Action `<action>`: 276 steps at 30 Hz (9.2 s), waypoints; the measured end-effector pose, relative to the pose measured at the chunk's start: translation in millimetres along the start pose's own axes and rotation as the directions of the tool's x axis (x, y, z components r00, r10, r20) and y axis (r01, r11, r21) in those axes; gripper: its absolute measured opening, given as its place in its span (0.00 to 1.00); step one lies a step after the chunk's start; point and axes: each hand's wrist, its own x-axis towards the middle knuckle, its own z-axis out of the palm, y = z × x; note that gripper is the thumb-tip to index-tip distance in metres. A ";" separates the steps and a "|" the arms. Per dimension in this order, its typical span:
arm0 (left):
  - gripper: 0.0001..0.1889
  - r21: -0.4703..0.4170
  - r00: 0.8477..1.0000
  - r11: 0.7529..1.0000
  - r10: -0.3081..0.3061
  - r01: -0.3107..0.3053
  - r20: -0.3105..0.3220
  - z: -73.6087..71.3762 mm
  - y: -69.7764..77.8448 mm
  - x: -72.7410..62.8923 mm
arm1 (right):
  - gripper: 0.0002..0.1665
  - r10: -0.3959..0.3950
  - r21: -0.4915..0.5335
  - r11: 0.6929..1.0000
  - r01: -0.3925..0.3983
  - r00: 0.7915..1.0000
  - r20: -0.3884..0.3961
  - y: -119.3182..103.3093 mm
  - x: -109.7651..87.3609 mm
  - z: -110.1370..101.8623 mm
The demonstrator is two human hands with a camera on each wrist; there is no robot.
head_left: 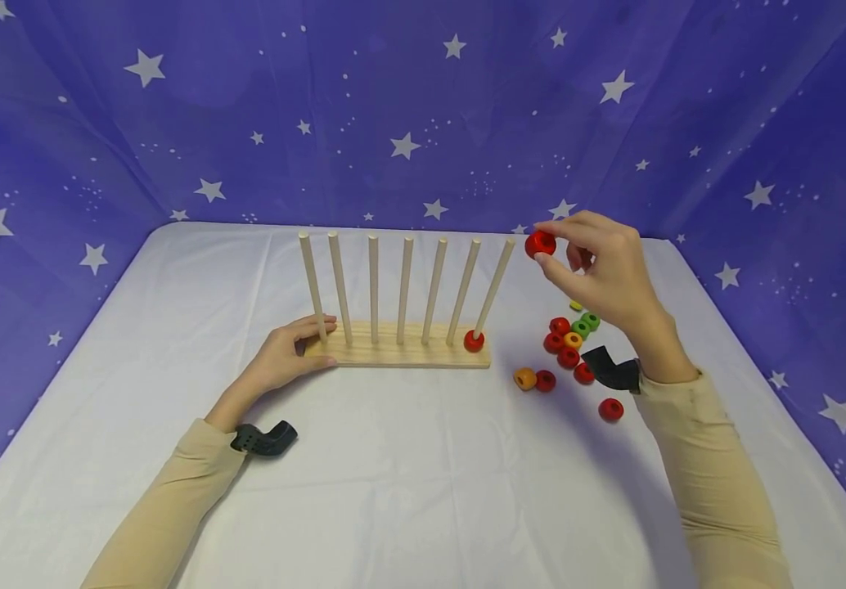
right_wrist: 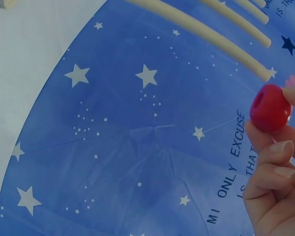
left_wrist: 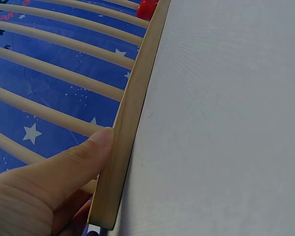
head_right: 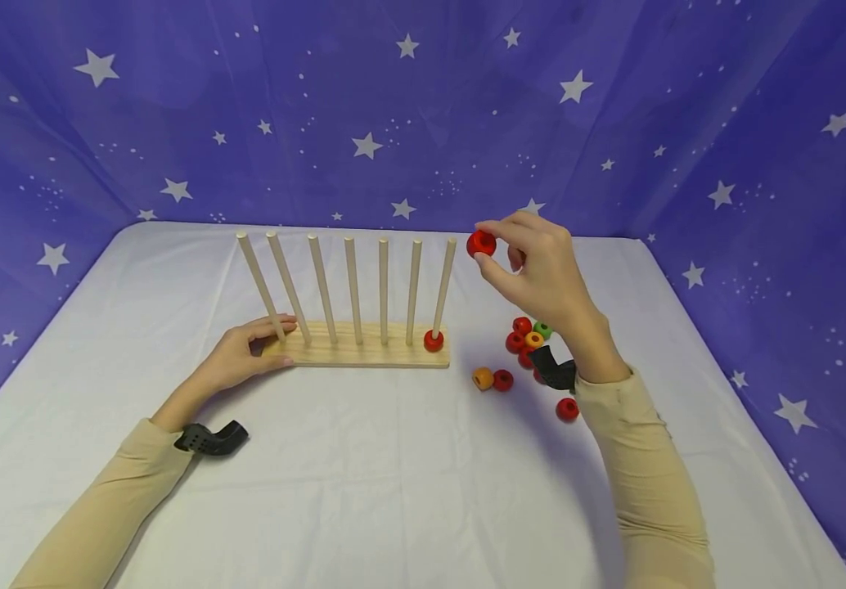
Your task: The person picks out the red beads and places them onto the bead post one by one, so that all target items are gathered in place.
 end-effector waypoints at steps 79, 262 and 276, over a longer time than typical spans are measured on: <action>0.31 0.020 1.000 1.000 0.000 0.000 -0.012 1.4 -1.7 0.4 | 0.07 0.126 0.149 0.978 -0.146 0.982 0.139 3.8 -15.1 50.2; 0.29 0.023 1.000 1.000 0.017 -0.016 -0.011 3.5 -5.0 -1.5 | 0.15 0.231 -0.061 0.973 -0.224 0.960 0.157 35.2 -81.8 21.8; 0.29 0.015 1.000 1.000 -0.001 0.001 -0.003 1.2 -3.5 -2.8 | 0.15 0.185 -0.042 0.982 -0.182 0.980 0.073 17.3 -47.5 7.7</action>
